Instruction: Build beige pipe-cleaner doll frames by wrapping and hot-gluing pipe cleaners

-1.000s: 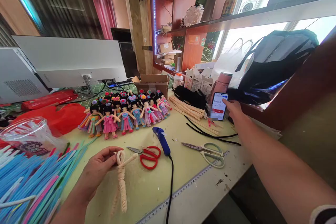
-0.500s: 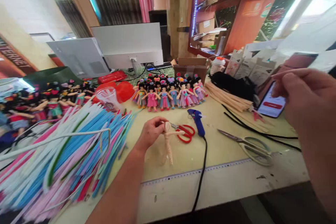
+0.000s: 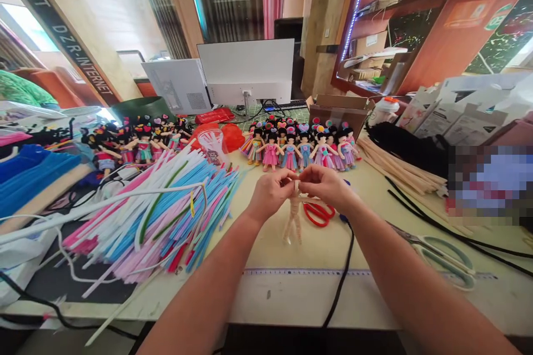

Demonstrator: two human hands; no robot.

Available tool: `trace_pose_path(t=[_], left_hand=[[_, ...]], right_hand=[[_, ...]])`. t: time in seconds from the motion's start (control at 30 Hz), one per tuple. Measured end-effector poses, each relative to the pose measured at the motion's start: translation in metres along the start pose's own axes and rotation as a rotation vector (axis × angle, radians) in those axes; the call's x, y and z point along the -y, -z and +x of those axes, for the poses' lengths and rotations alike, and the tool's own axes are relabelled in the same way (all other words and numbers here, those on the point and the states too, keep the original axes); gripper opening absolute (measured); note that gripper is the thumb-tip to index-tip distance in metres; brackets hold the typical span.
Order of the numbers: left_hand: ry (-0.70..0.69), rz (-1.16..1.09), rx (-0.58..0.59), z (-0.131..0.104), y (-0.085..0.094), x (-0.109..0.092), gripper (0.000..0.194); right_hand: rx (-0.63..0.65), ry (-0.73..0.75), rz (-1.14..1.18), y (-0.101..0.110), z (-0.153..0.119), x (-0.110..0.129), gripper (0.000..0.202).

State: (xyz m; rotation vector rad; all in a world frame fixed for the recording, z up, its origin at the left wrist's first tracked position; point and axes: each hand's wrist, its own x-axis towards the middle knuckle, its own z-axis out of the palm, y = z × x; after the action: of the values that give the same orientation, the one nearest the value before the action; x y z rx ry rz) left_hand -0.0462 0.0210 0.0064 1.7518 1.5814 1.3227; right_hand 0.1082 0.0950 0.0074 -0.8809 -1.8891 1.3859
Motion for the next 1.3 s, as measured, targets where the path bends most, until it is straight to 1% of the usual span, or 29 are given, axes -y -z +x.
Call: trace_pose_path(t=[0.17, 0.27, 0.33, 0.47, 0.57, 0.67, 0.8, 1.13, 1.2, 1.3], left_hand=[[-0.041, 0.143, -0.045, 0.000, -0.003, 0.003, 0.014], [-0.079, 0.194, -0.073, -0.003, -0.008, 0.010, 0.015], [-0.118, 0.216, -0.077, -0.005, -0.010, 0.014, 0.015], [-0.138, 0.224, -0.072, -0.005, -0.011, 0.021, 0.016], [-0.121, 0.199, -0.068, -0.005, -0.012, 0.025, 0.014], [-0.098, 0.187, -0.060, -0.006, -0.013, 0.027, 0.013], [-0.082, 0.210, -0.042, -0.006, -0.013, 0.026, 0.012], [-0.090, 0.258, 0.017, -0.006, -0.009, 0.025, 0.013], [-0.068, 0.231, 0.028, -0.006, -0.009, 0.025, 0.012], [0.016, 0.119, 0.033, -0.006, -0.011, 0.026, 0.009]], right_hand=[[-0.097, 0.107, 0.026, -0.012, 0.002, -0.016, 0.022], [-0.154, 0.179, -0.066, -0.017, 0.000, -0.024, 0.027], [-0.184, 0.202, -0.147, -0.020, -0.003, -0.025, 0.029], [-0.239, 0.221, -0.291, -0.023, -0.008, -0.022, 0.026], [-0.270, 0.204, -0.326, -0.025, -0.009, -0.021, 0.019], [-0.293, 0.193, -0.337, -0.027, -0.010, -0.022, 0.017], [-0.308, 0.197, -0.331, -0.027, -0.012, -0.022, 0.017], [-0.267, 0.181, -0.322, -0.026, -0.012, -0.024, 0.019], [-0.254, 0.175, -0.325, -0.025, -0.012, -0.026, 0.019], [-0.243, 0.188, -0.312, -0.022, -0.009, -0.032, 0.018]])
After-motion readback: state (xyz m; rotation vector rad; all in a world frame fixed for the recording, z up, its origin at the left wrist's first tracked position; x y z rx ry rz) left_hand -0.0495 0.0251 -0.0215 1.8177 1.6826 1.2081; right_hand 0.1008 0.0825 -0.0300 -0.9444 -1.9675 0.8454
